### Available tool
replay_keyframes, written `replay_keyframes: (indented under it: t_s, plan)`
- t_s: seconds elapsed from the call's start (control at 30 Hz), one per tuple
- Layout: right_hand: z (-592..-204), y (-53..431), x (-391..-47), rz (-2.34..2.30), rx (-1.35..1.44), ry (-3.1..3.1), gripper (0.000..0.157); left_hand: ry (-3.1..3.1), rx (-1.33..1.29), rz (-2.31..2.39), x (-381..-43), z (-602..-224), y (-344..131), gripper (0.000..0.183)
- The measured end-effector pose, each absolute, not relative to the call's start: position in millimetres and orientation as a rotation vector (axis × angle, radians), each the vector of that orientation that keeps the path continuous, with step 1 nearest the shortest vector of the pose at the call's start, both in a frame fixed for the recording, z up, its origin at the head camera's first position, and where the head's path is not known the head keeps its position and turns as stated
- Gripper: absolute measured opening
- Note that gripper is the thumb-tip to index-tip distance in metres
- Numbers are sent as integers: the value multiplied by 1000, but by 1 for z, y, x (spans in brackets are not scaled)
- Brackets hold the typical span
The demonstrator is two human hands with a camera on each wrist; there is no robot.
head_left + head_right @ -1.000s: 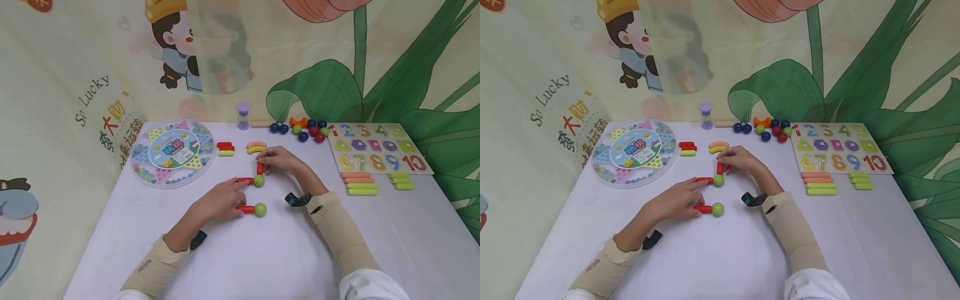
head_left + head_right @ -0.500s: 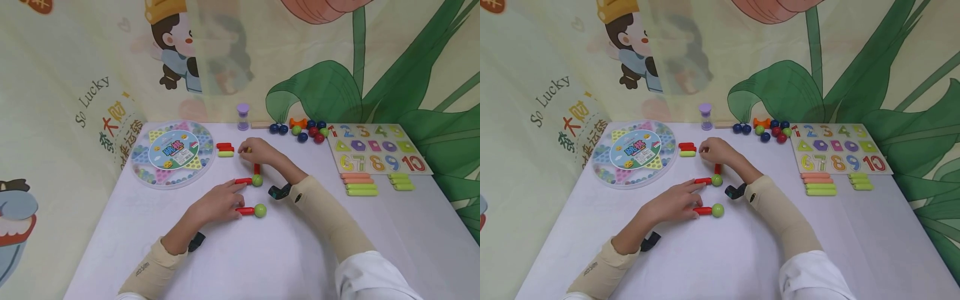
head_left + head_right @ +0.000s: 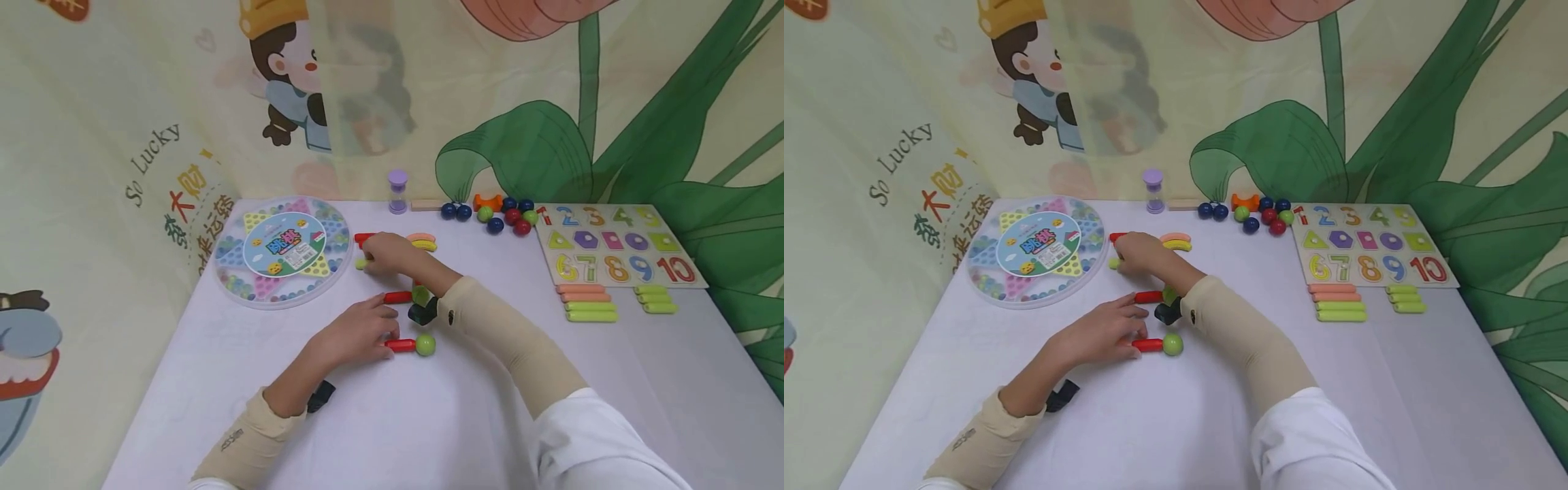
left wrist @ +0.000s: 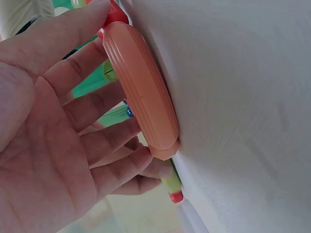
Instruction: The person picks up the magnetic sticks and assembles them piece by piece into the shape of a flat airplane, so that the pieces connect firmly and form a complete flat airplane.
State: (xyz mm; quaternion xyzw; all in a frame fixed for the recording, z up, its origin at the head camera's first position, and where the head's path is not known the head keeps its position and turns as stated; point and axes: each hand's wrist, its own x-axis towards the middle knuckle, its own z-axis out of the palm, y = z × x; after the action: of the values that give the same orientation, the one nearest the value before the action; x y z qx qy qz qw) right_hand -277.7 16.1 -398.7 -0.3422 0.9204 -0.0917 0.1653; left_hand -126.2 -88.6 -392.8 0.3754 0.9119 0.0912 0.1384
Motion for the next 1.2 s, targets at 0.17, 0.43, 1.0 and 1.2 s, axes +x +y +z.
replay_keyframes:
  t_s: [0.17,0.43,1.0,1.2]
  plan:
    - [-389,38,-262,-565,-842,2596,25,2636,1070,278,-126,-391,-87,29]
    - [-386,114,-212,-1238,-649,2304,25,2620,1067,287,-127,-391,-86,27]
    - [-429,156,-115,-1285,-413,1889,69,2633,1012,263,-126,-392,-88,31]
    - [-431,147,-108,-1335,-384,1904,70,2634,977,300,-125,-392,-87,32]
